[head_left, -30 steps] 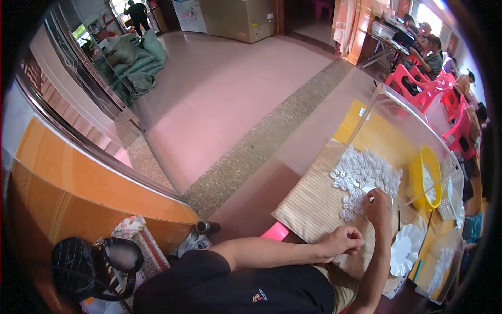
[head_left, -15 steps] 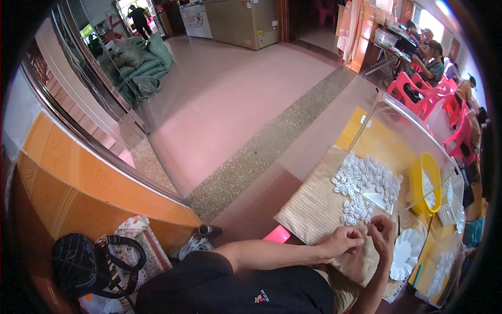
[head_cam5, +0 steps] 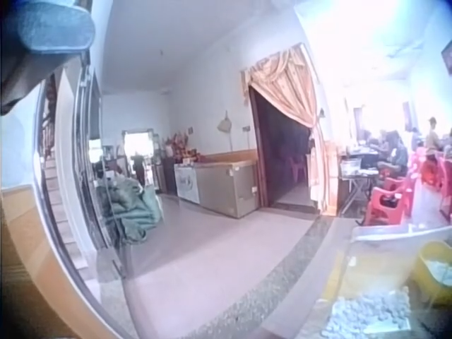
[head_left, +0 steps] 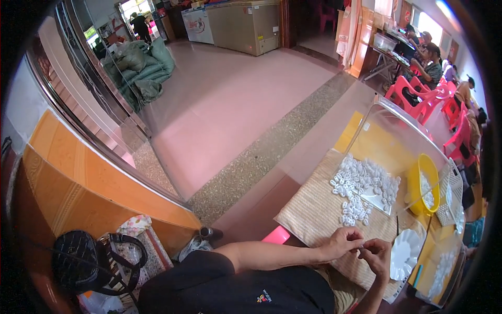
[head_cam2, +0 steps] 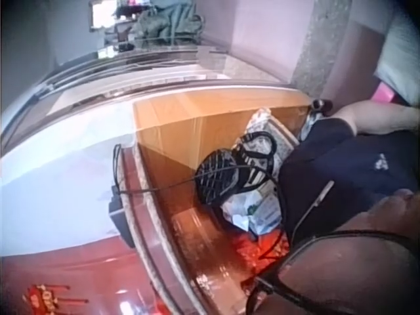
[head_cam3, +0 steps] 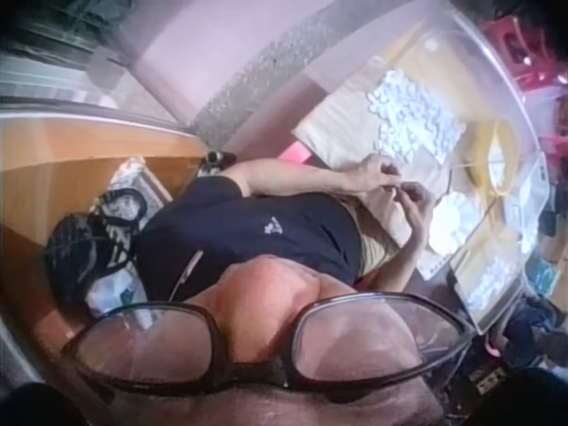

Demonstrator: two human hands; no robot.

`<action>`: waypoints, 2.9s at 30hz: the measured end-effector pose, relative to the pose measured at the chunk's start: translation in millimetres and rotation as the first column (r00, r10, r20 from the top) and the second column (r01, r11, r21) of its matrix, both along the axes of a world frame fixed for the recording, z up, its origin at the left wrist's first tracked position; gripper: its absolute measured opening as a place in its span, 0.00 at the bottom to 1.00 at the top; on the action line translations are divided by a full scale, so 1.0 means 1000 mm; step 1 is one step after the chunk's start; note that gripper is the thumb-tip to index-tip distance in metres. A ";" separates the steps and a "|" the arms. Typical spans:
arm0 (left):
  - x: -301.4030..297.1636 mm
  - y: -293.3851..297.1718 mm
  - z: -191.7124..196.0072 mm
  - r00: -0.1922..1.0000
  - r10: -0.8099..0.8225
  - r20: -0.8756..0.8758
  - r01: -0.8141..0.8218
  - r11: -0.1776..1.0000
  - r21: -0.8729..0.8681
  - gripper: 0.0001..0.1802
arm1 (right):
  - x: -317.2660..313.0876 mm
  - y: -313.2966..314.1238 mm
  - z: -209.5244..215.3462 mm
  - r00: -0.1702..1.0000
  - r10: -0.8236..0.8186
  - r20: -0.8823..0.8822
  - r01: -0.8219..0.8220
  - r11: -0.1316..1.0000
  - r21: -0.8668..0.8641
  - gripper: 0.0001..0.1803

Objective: Manually assembling and inspecting small white plastic components at a workstation.

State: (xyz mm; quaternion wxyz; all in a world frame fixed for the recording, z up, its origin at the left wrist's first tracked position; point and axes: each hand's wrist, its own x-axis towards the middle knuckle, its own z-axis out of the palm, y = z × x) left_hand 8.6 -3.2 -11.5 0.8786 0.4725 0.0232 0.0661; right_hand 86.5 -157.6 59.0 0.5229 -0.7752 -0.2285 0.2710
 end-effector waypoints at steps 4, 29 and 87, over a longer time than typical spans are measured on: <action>-0.001 0.001 0.003 0.998 -0.061 -0.024 0.059 0.996 -0.072 0.08 | -0.002 0.000 0.008 0.999 -0.019 -0.050 0.018 1.000 -0.005 0.04; -0.005 0.009 0.016 0.905 -0.380 -0.192 0.265 0.856 -0.445 0.07 | -0.012 -0.004 -0.002 0.997 -0.009 0.071 -0.001 0.990 0.144 0.06; -0.009 0.003 0.025 0.865 -0.360 -0.349 0.241 0.909 -0.341 0.09 | 0.057 -0.154 -0.010 0.712 -0.120 0.691 0.528 0.740 -0.416 0.08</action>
